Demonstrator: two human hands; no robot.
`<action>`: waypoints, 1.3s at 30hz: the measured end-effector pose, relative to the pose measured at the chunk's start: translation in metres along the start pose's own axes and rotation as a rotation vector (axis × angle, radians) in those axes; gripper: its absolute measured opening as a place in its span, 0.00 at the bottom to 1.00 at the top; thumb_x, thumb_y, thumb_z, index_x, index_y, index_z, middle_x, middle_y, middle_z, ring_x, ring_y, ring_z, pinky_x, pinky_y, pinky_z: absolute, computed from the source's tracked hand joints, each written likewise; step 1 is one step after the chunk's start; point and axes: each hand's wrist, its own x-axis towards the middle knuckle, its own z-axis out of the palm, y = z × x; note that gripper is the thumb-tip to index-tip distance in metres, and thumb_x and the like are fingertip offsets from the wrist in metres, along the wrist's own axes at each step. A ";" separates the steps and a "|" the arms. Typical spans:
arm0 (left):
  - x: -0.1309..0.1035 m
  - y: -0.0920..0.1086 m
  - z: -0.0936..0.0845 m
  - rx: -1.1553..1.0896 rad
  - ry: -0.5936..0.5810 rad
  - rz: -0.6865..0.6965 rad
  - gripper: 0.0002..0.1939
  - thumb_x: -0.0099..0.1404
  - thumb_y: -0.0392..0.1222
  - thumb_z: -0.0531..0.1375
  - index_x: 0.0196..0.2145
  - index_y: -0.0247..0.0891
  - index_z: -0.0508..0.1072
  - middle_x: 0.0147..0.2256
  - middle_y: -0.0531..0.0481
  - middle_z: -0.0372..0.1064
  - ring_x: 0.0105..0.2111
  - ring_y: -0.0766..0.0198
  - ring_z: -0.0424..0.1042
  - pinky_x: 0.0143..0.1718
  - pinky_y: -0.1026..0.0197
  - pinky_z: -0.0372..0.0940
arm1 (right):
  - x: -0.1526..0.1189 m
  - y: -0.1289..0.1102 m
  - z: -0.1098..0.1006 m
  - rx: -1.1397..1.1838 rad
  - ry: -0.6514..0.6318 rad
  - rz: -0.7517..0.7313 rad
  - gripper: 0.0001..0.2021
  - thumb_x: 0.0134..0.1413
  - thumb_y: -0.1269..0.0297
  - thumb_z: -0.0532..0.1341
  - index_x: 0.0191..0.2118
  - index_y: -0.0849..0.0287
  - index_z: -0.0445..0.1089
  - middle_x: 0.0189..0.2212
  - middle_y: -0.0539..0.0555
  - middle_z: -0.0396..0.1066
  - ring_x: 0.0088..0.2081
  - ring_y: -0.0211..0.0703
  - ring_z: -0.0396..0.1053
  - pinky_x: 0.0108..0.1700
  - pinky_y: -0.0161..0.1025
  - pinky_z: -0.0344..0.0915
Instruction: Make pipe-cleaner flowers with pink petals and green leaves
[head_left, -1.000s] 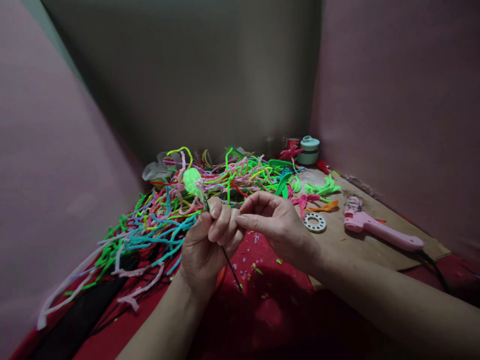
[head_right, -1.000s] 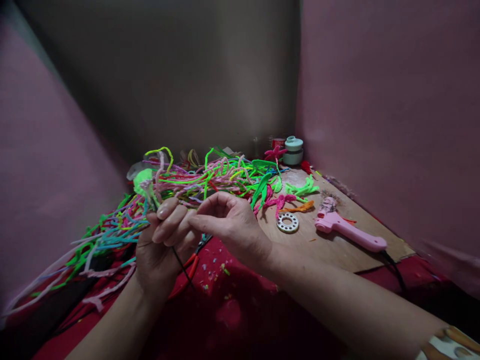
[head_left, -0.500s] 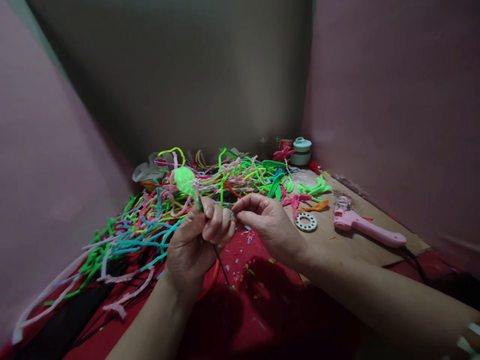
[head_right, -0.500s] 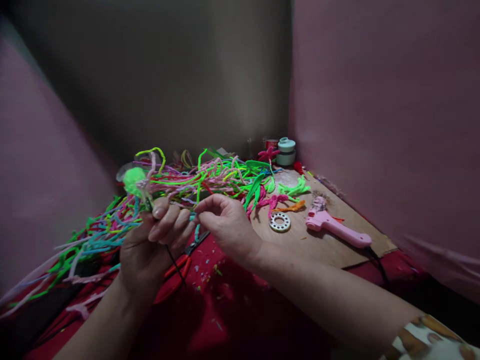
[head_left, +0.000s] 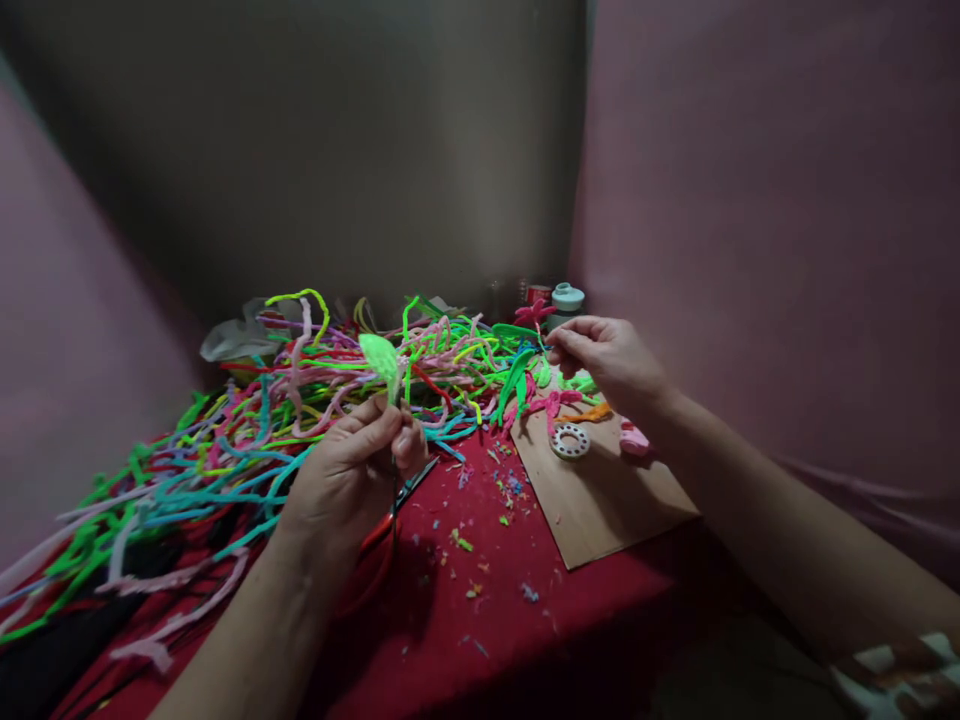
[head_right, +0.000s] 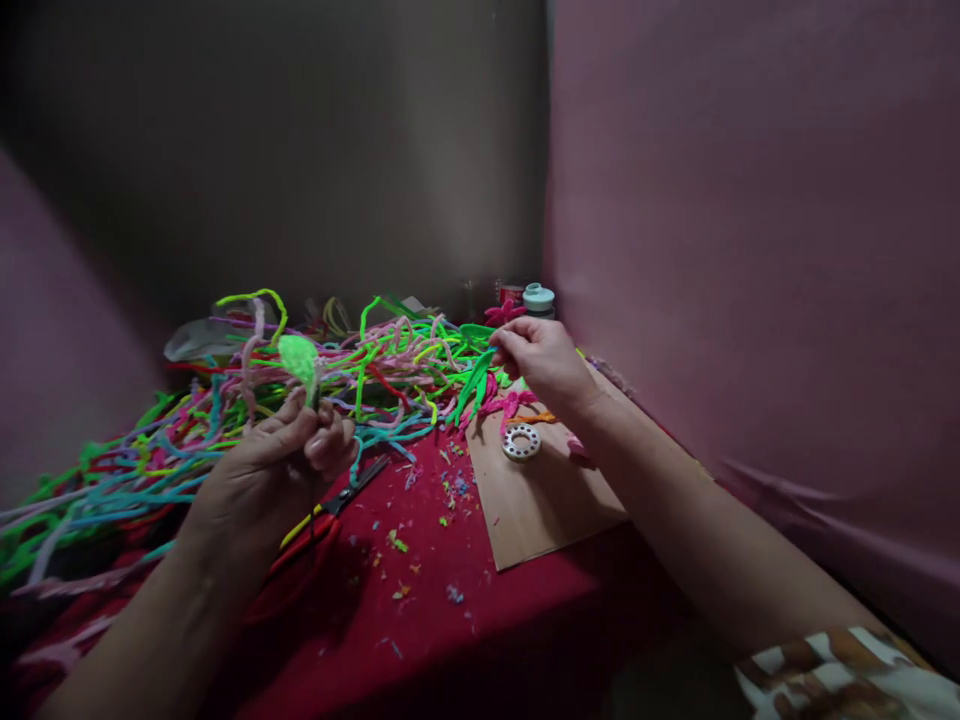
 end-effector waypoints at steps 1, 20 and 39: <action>0.001 -0.001 0.000 0.010 0.001 -0.002 0.09 0.49 0.36 0.66 0.24 0.35 0.67 0.17 0.55 0.59 0.19 0.73 0.58 0.21 0.70 0.56 | 0.002 0.002 -0.008 -0.043 0.016 -0.005 0.06 0.49 0.69 0.57 0.26 0.64 0.69 0.18 0.50 0.67 0.18 0.30 0.59 0.21 0.30 0.57; 0.002 -0.004 -0.001 0.073 -0.015 -0.052 0.08 0.52 0.34 0.64 0.26 0.33 0.66 0.18 0.55 0.60 0.18 0.74 0.59 0.21 0.70 0.57 | 0.064 0.057 -0.019 -1.281 -0.357 0.087 0.09 0.41 0.71 0.62 0.33 0.60 0.76 0.34 0.60 0.75 0.36 0.47 0.72 0.34 0.35 0.61; 0.003 -0.010 -0.005 0.004 -0.044 -0.059 0.09 0.53 0.33 0.63 0.25 0.35 0.64 0.19 0.55 0.61 0.19 0.73 0.60 0.21 0.69 0.56 | 0.049 0.035 -0.027 0.176 0.090 0.263 0.08 0.36 0.83 0.61 0.22 0.65 0.65 0.17 0.55 0.70 0.17 0.37 0.68 0.24 0.36 0.67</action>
